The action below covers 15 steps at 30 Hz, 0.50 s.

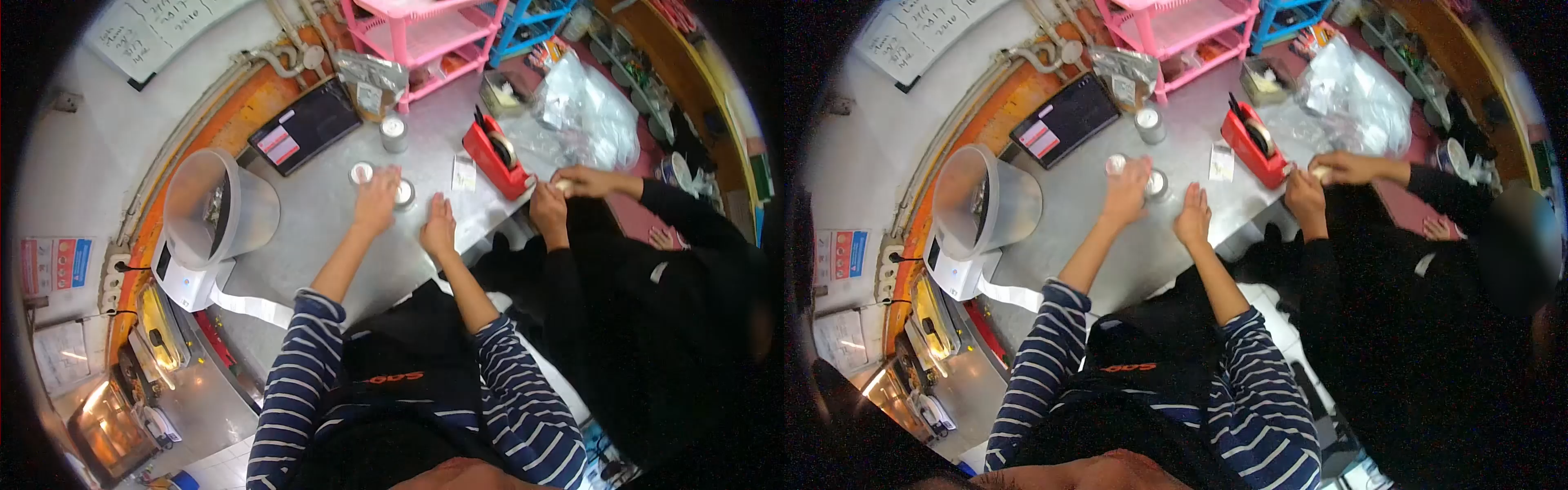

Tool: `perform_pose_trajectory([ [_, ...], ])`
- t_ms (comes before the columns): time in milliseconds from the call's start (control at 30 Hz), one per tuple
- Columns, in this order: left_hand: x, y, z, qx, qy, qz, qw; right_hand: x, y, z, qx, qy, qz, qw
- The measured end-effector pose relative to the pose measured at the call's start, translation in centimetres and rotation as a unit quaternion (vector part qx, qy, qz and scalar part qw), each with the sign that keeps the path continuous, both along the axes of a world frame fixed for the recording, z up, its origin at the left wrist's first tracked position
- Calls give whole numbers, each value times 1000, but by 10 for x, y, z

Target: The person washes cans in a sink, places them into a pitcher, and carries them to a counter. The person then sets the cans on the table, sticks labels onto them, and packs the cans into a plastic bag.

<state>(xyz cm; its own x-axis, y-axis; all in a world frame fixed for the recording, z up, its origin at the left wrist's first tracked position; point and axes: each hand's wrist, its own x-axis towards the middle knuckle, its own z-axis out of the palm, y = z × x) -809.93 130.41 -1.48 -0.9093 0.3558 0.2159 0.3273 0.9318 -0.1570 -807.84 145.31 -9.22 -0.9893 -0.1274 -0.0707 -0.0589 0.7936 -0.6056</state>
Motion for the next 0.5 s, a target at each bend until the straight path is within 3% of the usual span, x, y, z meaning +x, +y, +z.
perform_pose_trajectory([
  [33, 15, -7, 21, 133, -8, 4, 991, 7, 0, 1, 8, 35, -34, 999],
  [67, 34, -18, 22, 188, 12, 50, 981, 14, 0, -1, 12, 29, -35, 999],
  [100, 56, -34, 22, 241, 35, 98, 965, 18, -1, -3, -56, 42, -6, 998],
  [167, 120, -76, -3, 292, 95, 215, 927, 22, -15, -4, -126, 56, 30, 990],
  [233, 195, -121, -44, 295, 119, 308, 897, 21, -37, -5, -198, 155, -96, 963],
  [300, 263, -146, -49, 235, 3, 444, 864, 6, -53, 12, -161, 194, -107, 962],
  [333, 293, -160, -58, 237, 3, 453, 859, 0, -59, 24, -84, 174, -88, 977],
  [400, 340, -184, -77, 186, -132, 455, 861, -18, -62, 45, 78, 87, -23, 993],
  [500, 374, -197, -73, 193, -163, 397, 882, -31, -48, 76, 229, -14, 123, 965],
])
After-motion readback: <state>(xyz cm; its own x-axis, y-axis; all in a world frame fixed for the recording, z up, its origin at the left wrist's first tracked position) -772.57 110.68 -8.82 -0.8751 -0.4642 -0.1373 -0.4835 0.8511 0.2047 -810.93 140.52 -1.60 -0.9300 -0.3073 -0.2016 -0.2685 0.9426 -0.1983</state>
